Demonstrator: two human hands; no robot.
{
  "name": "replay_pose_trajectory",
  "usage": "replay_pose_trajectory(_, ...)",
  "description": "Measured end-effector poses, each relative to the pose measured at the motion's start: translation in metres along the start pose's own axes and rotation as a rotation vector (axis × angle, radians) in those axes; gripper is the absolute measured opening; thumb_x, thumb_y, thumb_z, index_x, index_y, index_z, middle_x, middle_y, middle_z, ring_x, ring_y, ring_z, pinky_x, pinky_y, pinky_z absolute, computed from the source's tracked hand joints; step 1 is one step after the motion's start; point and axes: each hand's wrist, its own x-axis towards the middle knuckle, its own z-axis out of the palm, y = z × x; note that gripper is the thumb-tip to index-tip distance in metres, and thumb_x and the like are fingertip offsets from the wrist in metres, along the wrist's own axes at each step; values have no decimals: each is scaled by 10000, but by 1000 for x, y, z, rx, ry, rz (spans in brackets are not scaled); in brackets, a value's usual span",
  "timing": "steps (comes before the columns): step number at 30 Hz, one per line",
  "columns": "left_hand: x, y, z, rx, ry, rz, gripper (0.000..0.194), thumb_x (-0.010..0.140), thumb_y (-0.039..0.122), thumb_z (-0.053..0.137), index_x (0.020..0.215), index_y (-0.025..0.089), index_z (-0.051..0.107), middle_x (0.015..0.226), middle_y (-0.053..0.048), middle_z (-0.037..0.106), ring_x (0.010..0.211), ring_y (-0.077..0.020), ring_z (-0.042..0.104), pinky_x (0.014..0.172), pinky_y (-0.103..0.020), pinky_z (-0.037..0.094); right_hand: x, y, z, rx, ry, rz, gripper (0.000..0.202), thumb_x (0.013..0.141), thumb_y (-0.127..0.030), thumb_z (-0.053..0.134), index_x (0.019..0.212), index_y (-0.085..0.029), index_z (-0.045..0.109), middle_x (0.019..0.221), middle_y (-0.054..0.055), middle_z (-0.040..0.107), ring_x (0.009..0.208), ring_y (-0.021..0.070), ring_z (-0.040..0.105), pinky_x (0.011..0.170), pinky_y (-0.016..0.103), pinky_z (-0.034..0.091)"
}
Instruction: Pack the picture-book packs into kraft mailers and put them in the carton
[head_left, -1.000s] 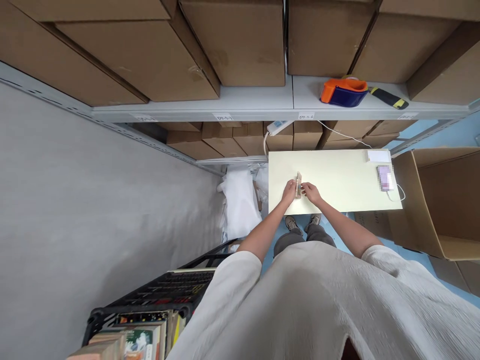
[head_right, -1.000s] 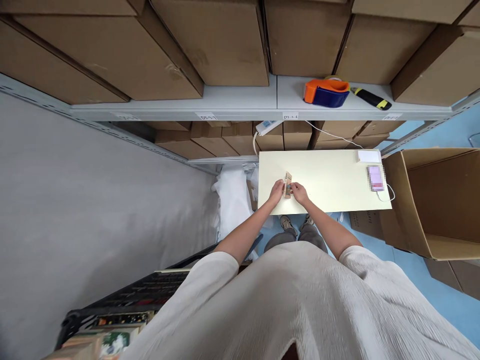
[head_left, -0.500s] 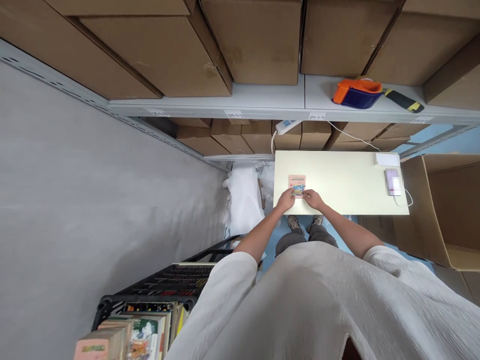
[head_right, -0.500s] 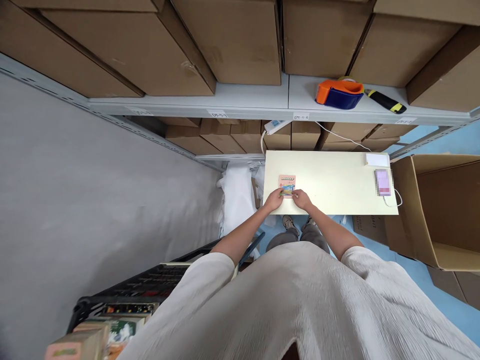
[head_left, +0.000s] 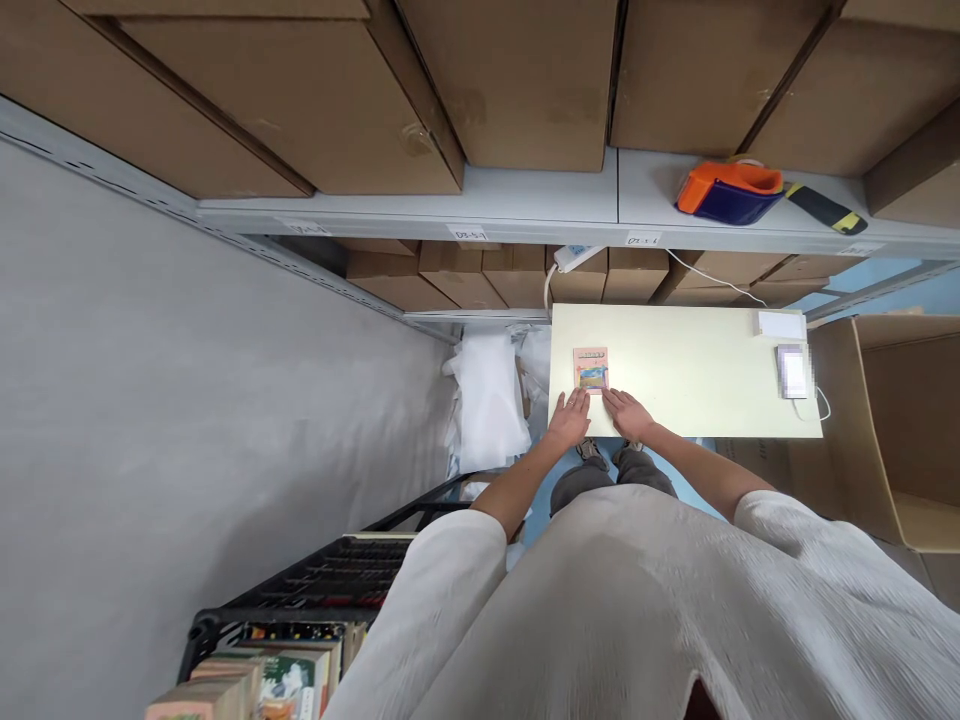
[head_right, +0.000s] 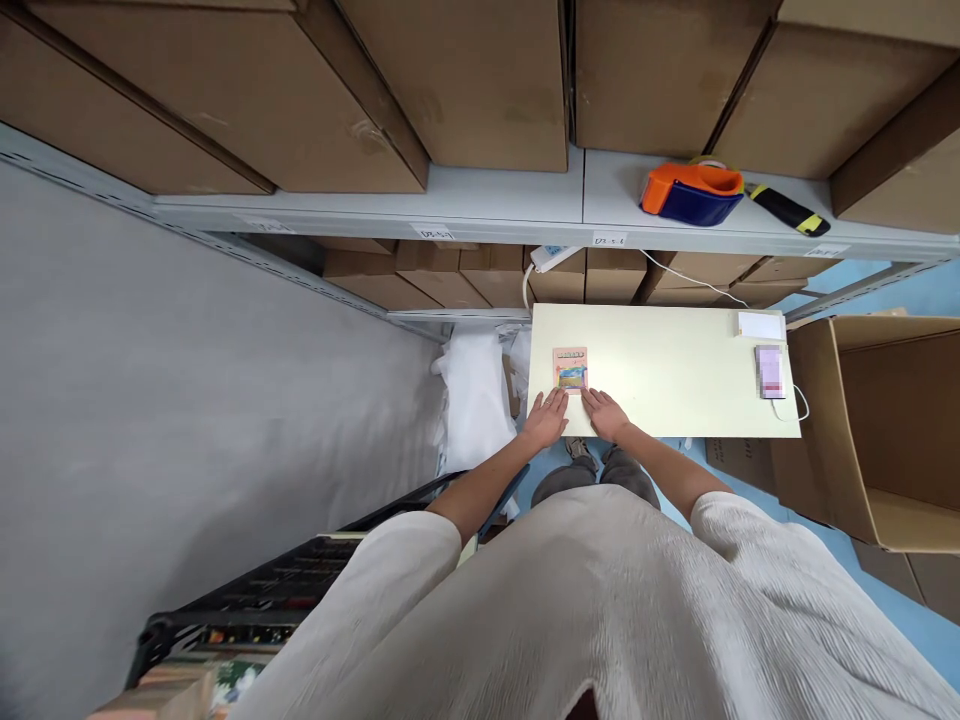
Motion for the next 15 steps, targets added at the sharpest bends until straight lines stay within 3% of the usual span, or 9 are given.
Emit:
replay_pose_trajectory(4, 22, -7, -13, -28, 18, -117, 843, 1056, 292, 500, 1839, 202, 201, 1895, -129, 228, 1773, -370, 133, 1433, -622, 13, 31, 7, -14, 36, -7, 71, 866, 899, -176, 574, 1745, -71, 425, 1854, 187, 311, 1710, 418, 277, 1394, 610, 201)
replay_pose_trajectory(7, 41, -14, -25, -63, 9, -228, 852, 1055, 316, 510, 1841, 233, 192, 1912, -96, 174, 1764, -422, 126, 1422, -659, 80, 61, 9, -25, 70, -28, 117, 875, 910, -217, 587, 1757, -99, 404, 1869, 157, 288, 1709, 419, 262, 1381, 597, 222)
replay_pose_trajectory(15, 91, -31, -55, -148, 15, -346, 947, 975, 304, 562, 1838, 193, 191, 1911, -127, 105, 1674, -465, 331, 1345, -710, 277, 128, 22, -39, 151, -42, 226, 913, 890, -389, 674, 1752, -228, 423, 1875, 99, 297, 1541, 484, 443, 1291, 668, 320)
